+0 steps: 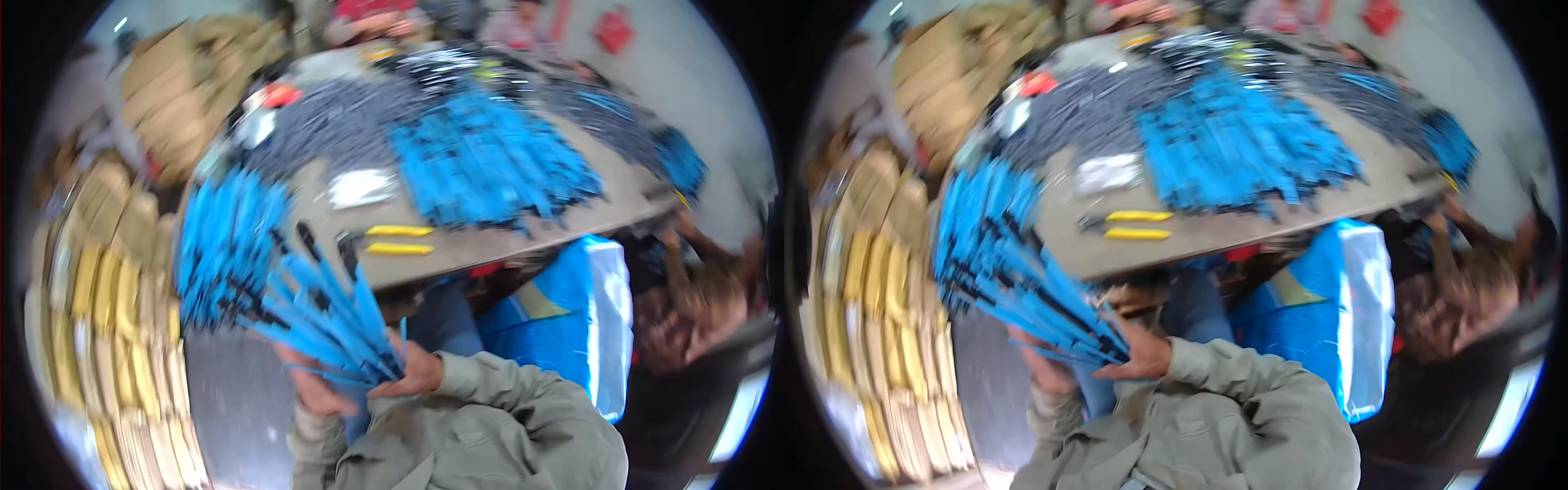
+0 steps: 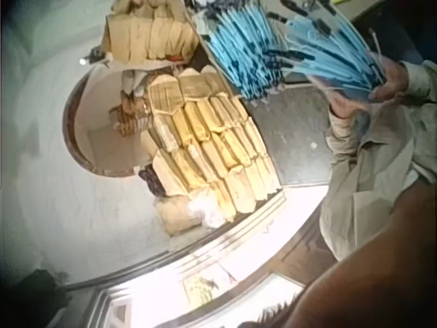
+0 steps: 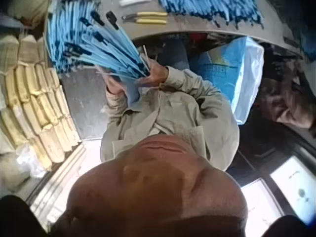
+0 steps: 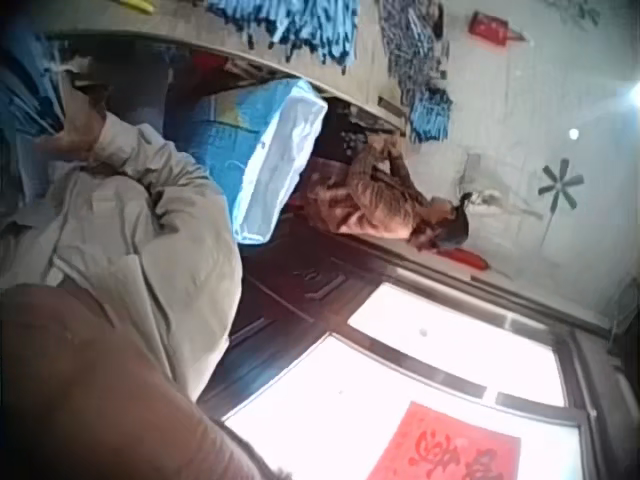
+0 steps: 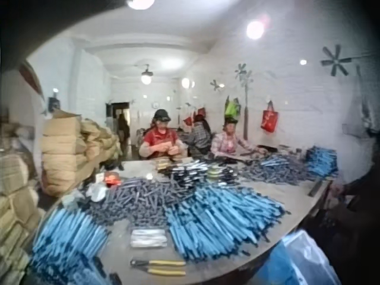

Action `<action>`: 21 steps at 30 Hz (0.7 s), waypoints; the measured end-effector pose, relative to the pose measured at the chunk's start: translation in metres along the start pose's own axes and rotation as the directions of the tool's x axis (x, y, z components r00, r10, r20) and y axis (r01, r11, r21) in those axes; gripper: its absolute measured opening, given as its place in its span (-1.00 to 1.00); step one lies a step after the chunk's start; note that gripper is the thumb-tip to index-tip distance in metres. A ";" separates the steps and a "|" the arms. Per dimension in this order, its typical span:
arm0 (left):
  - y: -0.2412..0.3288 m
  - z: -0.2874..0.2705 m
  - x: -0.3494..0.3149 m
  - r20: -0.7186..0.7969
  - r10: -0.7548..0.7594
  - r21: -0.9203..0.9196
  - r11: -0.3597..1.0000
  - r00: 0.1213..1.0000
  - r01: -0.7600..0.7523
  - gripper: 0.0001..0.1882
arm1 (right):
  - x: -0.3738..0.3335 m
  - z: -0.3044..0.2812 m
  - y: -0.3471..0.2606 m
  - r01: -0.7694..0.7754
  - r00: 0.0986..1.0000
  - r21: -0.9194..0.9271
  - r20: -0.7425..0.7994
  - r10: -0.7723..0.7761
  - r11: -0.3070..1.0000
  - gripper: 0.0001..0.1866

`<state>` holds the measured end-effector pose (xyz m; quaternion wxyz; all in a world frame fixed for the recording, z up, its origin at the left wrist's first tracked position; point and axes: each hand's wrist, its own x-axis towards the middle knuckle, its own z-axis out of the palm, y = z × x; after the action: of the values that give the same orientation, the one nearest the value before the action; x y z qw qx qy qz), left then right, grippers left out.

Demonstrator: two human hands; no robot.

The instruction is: The person assembles blue plastic sprayers by attaching nozzles to sprayer bodies using pliers, then bundles the assembled sprayers with rubber bands.

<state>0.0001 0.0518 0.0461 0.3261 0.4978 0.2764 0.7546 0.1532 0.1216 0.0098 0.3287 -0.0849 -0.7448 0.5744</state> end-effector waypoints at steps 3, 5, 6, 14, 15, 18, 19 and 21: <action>-0.004 0.007 -0.013 -0.006 -0.089 0.238 0.967 0.996 0.088 -0.02 | 0.013 -0.001 -0.030 -0.238 0.957 -0.258 0.101 0.271 0.936 -0.12; 0.008 -0.005 -0.020 -0.193 -0.190 0.191 0.955 0.963 0.227 -0.01 | 0.030 0.009 -0.034 -0.191 0.923 -0.294 0.271 0.273 0.936 -0.11; 0.018 -0.006 -0.024 -0.330 -0.228 0.118 0.953 0.916 0.280 -0.08 | 0.036 0.011 -0.036 -0.147 0.893 -0.369 0.350 0.284 0.917 -0.09; 0.157 -0.100 0.030 -0.523 -0.294 0.255 0.842 0.800 0.476 -0.46 | 0.037 0.003 -0.016 -0.114 0.891 -0.141 0.424 0.164 0.983 -0.21; 0.167 -0.109 0.052 -0.511 -0.285 0.284 0.834 0.811 0.473 -0.47 | 0.032 0.001 -0.010 -0.178 0.895 -0.154 0.385 0.225 0.972 -0.25; 0.173 -0.140 0.129 -0.403 -0.460 0.499 0.615 0.792 0.611 -0.49 | 0.022 -0.003 -0.004 -0.230 0.884 -0.188 0.369 0.286 0.955 -0.29; 0.169 -0.148 0.155 -0.391 -0.534 0.542 0.525 0.750 0.656 -0.49 | 0.018 -0.003 -0.003 -0.258 0.877 -0.211 0.358 0.321 0.943 -0.30; 0.139 -0.154 0.193 -0.310 -0.482 0.714 0.452 0.820 0.535 -0.50 | 0.013 -0.006 0.001 -0.254 0.890 -0.216 0.331 0.315 0.943 -0.32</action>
<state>-0.2303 0.0978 0.2052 0.2802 0.4581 0.7187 0.4418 0.1461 0.1329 0.0148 0.0902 -0.1139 -0.8170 0.5580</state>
